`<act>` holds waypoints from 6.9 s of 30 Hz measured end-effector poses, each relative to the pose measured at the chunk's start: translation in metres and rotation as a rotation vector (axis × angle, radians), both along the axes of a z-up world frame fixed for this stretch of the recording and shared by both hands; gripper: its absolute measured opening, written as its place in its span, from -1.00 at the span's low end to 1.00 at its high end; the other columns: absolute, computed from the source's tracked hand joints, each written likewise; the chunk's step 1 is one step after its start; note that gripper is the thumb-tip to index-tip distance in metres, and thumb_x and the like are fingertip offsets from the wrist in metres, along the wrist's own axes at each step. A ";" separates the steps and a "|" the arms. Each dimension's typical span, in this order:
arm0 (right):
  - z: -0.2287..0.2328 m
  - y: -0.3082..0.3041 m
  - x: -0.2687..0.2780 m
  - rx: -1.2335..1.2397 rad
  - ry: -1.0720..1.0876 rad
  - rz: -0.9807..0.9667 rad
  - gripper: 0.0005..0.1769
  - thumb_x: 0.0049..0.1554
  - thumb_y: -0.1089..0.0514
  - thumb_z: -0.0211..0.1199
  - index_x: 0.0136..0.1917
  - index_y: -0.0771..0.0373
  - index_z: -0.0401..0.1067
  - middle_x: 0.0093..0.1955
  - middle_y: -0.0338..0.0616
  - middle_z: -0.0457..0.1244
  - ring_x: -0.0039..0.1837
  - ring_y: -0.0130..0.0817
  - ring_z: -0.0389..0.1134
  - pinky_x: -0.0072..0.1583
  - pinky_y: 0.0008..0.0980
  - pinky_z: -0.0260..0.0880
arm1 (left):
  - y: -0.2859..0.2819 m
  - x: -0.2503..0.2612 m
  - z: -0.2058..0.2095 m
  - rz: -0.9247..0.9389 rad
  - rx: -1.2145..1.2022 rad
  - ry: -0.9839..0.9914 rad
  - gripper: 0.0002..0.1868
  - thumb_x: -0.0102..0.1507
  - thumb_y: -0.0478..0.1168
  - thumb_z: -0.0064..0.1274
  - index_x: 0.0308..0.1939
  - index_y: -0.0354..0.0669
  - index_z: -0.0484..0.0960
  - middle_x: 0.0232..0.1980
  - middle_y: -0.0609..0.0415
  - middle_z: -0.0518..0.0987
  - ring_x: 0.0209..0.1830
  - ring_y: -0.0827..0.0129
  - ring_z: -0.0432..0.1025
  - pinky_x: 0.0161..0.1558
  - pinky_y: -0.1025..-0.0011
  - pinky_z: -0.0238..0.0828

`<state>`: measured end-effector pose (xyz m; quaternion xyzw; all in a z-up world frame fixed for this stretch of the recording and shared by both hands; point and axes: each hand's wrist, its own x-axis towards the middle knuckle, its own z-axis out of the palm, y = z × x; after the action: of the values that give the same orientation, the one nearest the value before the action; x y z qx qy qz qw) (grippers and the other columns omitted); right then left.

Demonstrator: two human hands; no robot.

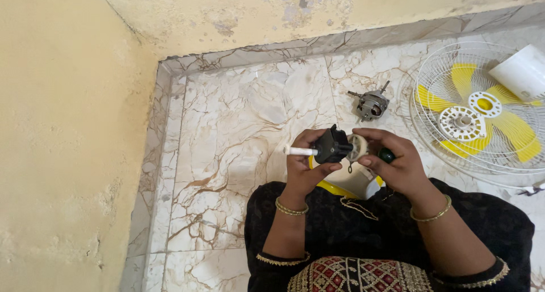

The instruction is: The person sits on the floor and uses a screwdriver to remove screws from the electric fan's motor housing and base. They separate the motor from the base, then continue to disassemble the base into smaller parts, placing components on the floor.

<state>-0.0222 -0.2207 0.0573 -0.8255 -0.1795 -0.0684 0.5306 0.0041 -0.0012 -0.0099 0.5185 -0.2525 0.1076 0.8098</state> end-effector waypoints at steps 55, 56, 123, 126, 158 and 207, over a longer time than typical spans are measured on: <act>-0.025 -0.004 -0.023 -0.015 -0.295 -0.116 -0.66 0.08 0.34 0.40 0.13 0.32 0.45 -0.05 -0.14 0.35 -0.19 -0.55 0.33 -0.10 -0.53 0.35 | 0.008 0.032 0.021 0.936 0.784 -0.369 -0.42 0.03 -0.05 0.47 0.07 -0.10 0.64 -0.04 0.01 0.53 0.06 0.08 0.44 0.10 0.17 0.44; -0.026 -0.005 -0.025 -0.013 -0.275 -0.118 -0.64 0.06 0.32 0.42 0.14 0.31 0.46 -0.07 -0.16 0.35 -0.22 -0.55 0.31 -0.11 -0.53 0.34 | 0.006 0.028 0.025 0.943 0.805 -0.378 -0.41 0.03 -0.05 0.47 0.08 -0.09 0.63 -0.01 0.03 0.53 0.08 0.10 0.43 0.12 0.18 0.42; -0.031 -0.102 -0.106 1.083 -0.674 -0.310 -0.73 0.60 0.06 0.14 0.42 -0.08 0.09 0.12 -0.37 0.14 0.06 -0.59 0.24 0.11 -0.57 0.37 | -0.099 -0.069 0.032 -0.464 -0.672 0.812 -0.29 0.41 0.18 -0.01 0.43 -0.24 0.22 0.31 -0.16 0.46 0.30 0.08 0.42 0.36 0.17 0.40; -0.030 -0.101 -0.104 1.104 -0.677 -0.298 -0.74 0.60 0.07 0.13 0.42 -0.05 0.10 0.12 -0.36 0.14 0.06 -0.58 0.25 0.11 -0.56 0.37 | -0.099 -0.069 0.032 -0.445 -0.672 0.817 -0.32 0.40 0.17 -0.01 0.41 -0.20 0.24 0.30 -0.14 0.47 0.28 0.09 0.43 0.35 0.17 0.40; 0.010 -0.090 -0.051 -0.077 -0.596 -0.119 -0.76 0.04 0.52 0.32 -0.09 0.26 0.52 0.18 0.00 0.28 0.17 -0.17 0.39 0.14 -0.32 0.44 | -0.039 -0.021 0.035 -0.094 -0.642 0.617 -0.28 0.34 0.31 0.00 0.21 -0.30 0.47 0.12 -0.11 0.58 0.19 0.14 0.50 0.28 0.19 0.47; -0.029 0.045 -0.031 0.182 -0.248 -0.016 -0.60 0.40 0.39 0.19 0.23 0.26 -0.04 0.17 0.22 0.27 0.14 -0.16 0.45 0.20 -0.34 0.48 | 0.030 0.034 -0.087 -0.314 -1.144 0.593 -0.27 0.36 0.34 0.05 0.28 -0.22 0.49 0.30 -0.01 0.54 0.48 -0.01 0.28 0.20 0.04 0.42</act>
<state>-0.0531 -0.1760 0.0285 -0.7607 -0.2302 -0.1898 0.5764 0.0385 0.0289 -0.0969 -0.0284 0.0056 -0.0417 0.9987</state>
